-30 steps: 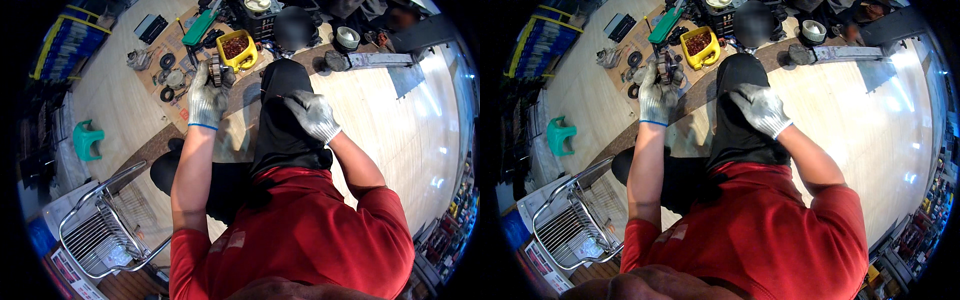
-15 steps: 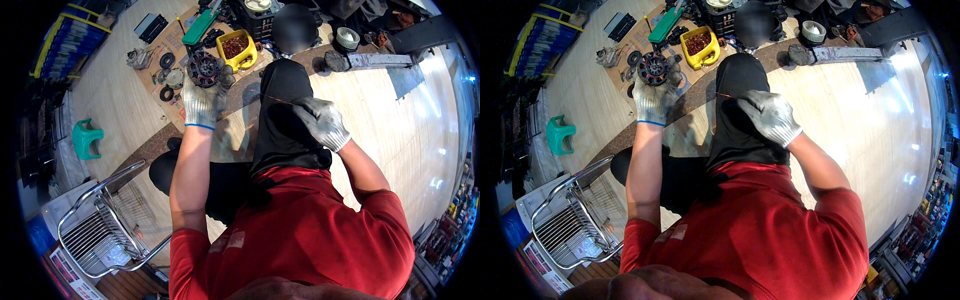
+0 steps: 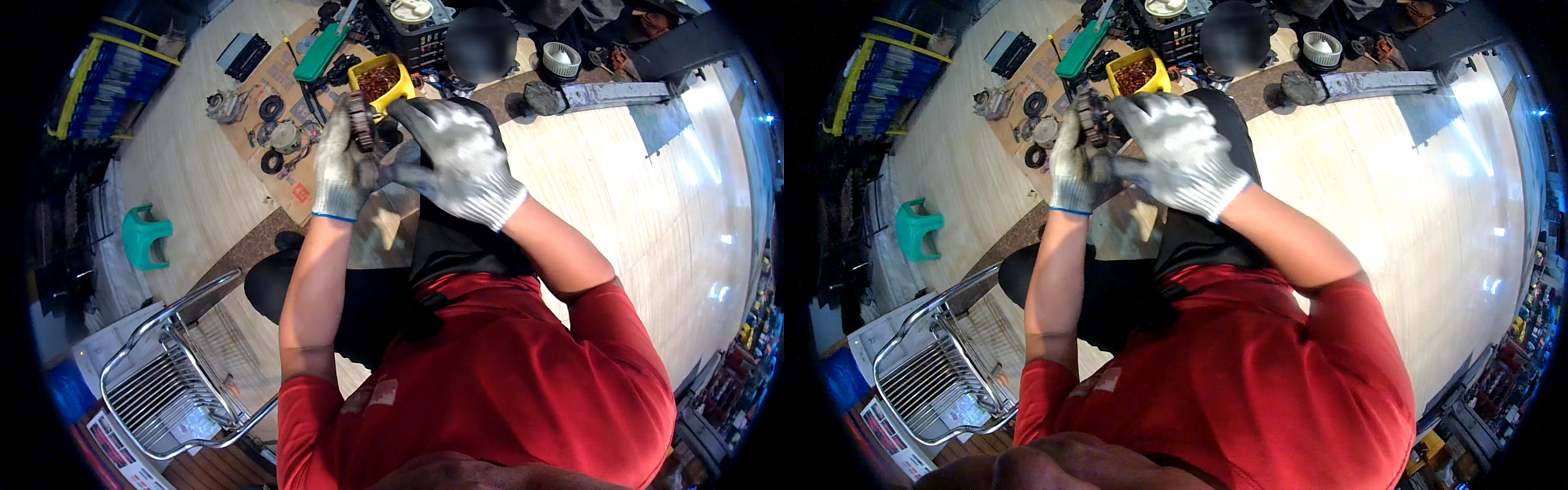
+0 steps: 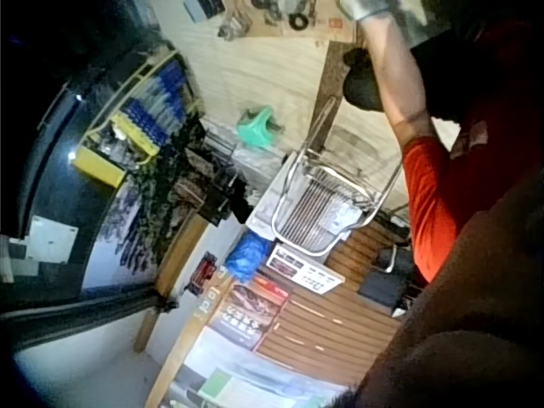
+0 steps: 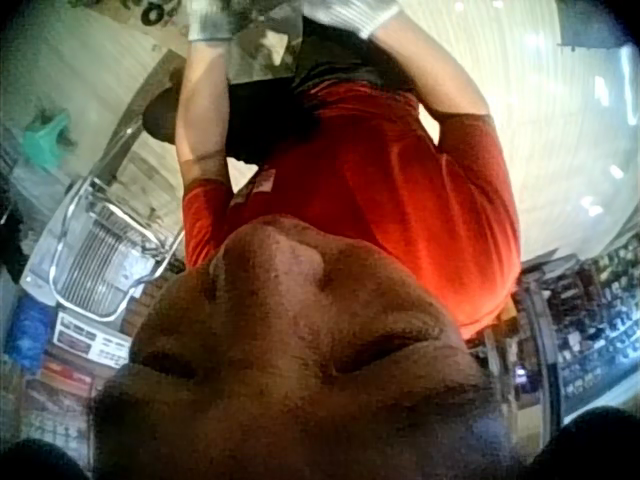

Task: The person is repairing a motor stator by winding copper wires and adjusting the components using pliers and their hands.

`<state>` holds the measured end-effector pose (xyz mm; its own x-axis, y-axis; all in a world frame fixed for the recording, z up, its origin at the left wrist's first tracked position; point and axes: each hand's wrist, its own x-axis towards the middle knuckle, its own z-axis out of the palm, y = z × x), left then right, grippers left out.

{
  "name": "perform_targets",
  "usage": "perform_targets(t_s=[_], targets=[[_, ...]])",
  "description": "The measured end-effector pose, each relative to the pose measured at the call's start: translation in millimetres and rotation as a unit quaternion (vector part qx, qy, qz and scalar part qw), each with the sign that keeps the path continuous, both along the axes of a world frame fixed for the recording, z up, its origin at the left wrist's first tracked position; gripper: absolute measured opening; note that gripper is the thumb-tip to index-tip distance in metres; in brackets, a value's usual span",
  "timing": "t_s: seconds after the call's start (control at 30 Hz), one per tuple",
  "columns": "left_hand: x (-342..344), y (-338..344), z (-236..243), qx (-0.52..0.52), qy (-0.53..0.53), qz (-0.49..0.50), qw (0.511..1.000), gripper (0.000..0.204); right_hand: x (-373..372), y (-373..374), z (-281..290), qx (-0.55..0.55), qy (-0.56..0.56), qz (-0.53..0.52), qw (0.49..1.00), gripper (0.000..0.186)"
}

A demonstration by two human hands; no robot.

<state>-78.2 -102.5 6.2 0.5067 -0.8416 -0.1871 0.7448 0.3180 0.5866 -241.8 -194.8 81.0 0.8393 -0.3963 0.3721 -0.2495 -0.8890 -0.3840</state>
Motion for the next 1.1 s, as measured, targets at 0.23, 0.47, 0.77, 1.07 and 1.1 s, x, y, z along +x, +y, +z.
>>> perform_targets(t_s=[0.23,0.47,0.77,1.07,1.1], targets=[[-7,-3,8,0.038,-0.006,-0.028,0.999,0.048,36,-21,-15,0.307,0.024,-0.049,0.95,0.063],[1,9,11,0.059,-0.226,-0.02,0.972,0.039,37,-54,-37,0.566,-0.109,0.062,0.815,0.034],[-1,14,1,0.144,-0.289,-0.019,0.946,0.044,34,-52,-40,0.574,-0.106,0.068,0.809,0.035],[13,10,8,0.095,-0.254,-0.07,0.96,0.042,-9,-56,-29,0.52,0.095,0.12,0.84,0.037],[12,9,7,0.101,-0.213,-0.08,0.968,0.042,-11,-55,-26,0.526,0.121,0.113,0.834,0.035]])
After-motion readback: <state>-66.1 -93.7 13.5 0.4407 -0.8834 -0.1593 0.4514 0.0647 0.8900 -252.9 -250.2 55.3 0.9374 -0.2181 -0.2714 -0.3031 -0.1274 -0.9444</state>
